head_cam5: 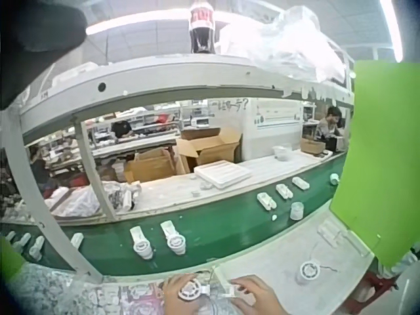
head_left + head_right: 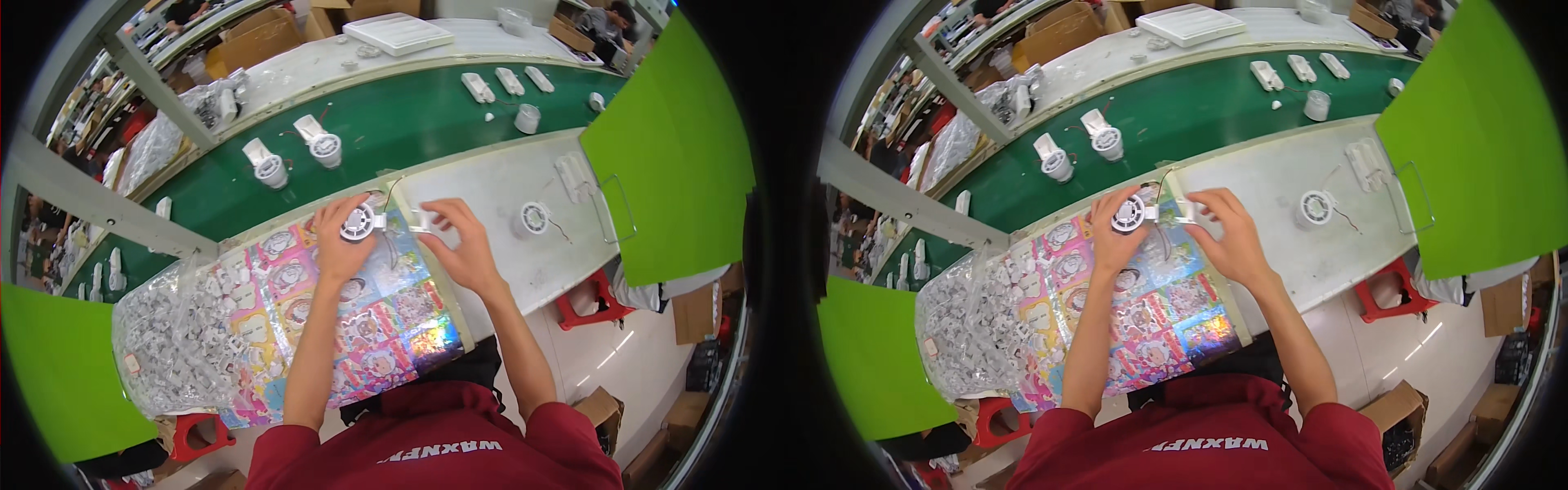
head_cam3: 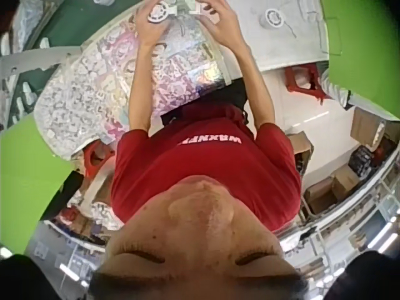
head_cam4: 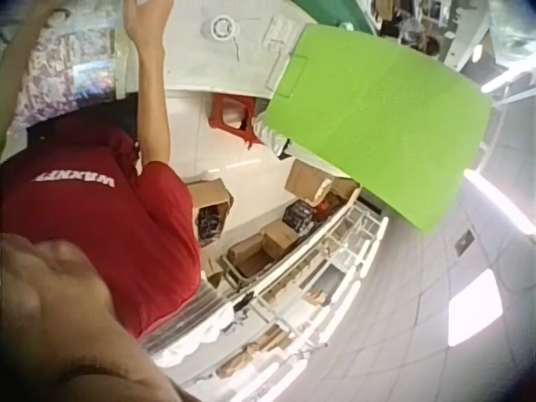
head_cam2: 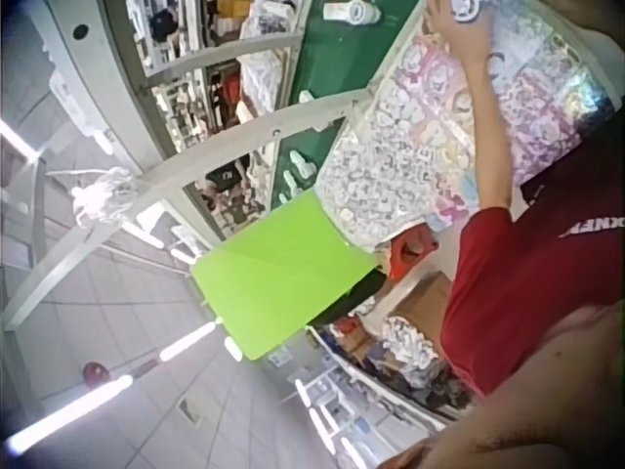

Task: The person assembles electronic fixtures by attaching small plastic clips to cylindrical units, fitting the units into plastic housings by hand, and placing the assembled components onto the conveyor belt.

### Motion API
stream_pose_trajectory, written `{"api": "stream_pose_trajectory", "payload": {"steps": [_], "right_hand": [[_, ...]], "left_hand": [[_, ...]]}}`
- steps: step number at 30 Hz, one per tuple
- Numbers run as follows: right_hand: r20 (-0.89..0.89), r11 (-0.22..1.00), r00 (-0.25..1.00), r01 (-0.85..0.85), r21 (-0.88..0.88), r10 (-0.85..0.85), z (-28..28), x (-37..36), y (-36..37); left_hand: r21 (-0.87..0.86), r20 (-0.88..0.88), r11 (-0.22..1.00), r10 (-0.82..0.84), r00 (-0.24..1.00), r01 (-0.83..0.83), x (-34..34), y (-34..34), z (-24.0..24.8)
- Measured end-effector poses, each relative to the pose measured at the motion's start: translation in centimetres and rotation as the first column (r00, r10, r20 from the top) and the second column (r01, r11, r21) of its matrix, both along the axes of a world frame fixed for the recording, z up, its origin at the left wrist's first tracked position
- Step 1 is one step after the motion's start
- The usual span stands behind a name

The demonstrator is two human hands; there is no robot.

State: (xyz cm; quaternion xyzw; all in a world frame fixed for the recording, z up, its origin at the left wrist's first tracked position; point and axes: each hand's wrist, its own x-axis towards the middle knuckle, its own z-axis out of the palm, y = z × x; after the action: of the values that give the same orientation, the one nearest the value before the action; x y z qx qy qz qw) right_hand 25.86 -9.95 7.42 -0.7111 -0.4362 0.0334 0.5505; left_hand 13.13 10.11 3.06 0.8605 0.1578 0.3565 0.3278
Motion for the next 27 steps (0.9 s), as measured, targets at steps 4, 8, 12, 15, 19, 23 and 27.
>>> {"api": "stream_pose_trajectory", "payload": {"steps": [4, 8, 12, 15, 19, 23, 27], "right_hand": [[0.144, 0.975, 0.965, -0.209, -0.078, 0.218, -1.1, 0.9, 6.3], [0.009, 0.918, 0.927, -0.369, -0.147, 0.374, -2.1, 1.8, 9.7], [-0.136, 0.918, 0.915, -0.391, -0.059, 0.381, -2.7, 1.9, 11.4], [-0.331, 0.919, 0.866, -0.394, 0.006, 0.374, -4.3, 1.4, 11.6], [-0.318, 0.911, 0.854, -0.395, 0.116, 0.411, -4.8, 2.0, 11.9], [-0.494, 0.891, 0.741, -0.395, 0.226, 0.454, -5.2, 1.5, 11.2], [-0.607, 0.895, 0.663, -0.384, 0.228, 0.439, -4.7, 1.8, 10.4]], "left_hand": [[-0.040, 0.121, 0.996, 0.085, 0.989, -0.081, 0.1, 0.6, 0.2], [-0.077, 0.137, 0.972, 0.231, 0.963, -0.222, -0.1, 1.1, -0.2], [-0.104, 0.130, 0.943, 0.328, 0.936, -0.316, 0.0, 1.4, -0.6], [-0.032, 0.106, 0.939, 0.345, 0.933, -0.343, 0.3, 0.8, -0.7], [-0.074, 0.100, 0.946, 0.321, 0.942, -0.315, 0.3, 0.7, 0.3], [-0.151, 0.160, 0.972, 0.204, 0.966, -0.180, -0.2, 1.5, -1.1], [-0.219, 0.140, 0.966, 0.173, 0.975, -0.139, 0.3, 0.8, -0.8]]}}
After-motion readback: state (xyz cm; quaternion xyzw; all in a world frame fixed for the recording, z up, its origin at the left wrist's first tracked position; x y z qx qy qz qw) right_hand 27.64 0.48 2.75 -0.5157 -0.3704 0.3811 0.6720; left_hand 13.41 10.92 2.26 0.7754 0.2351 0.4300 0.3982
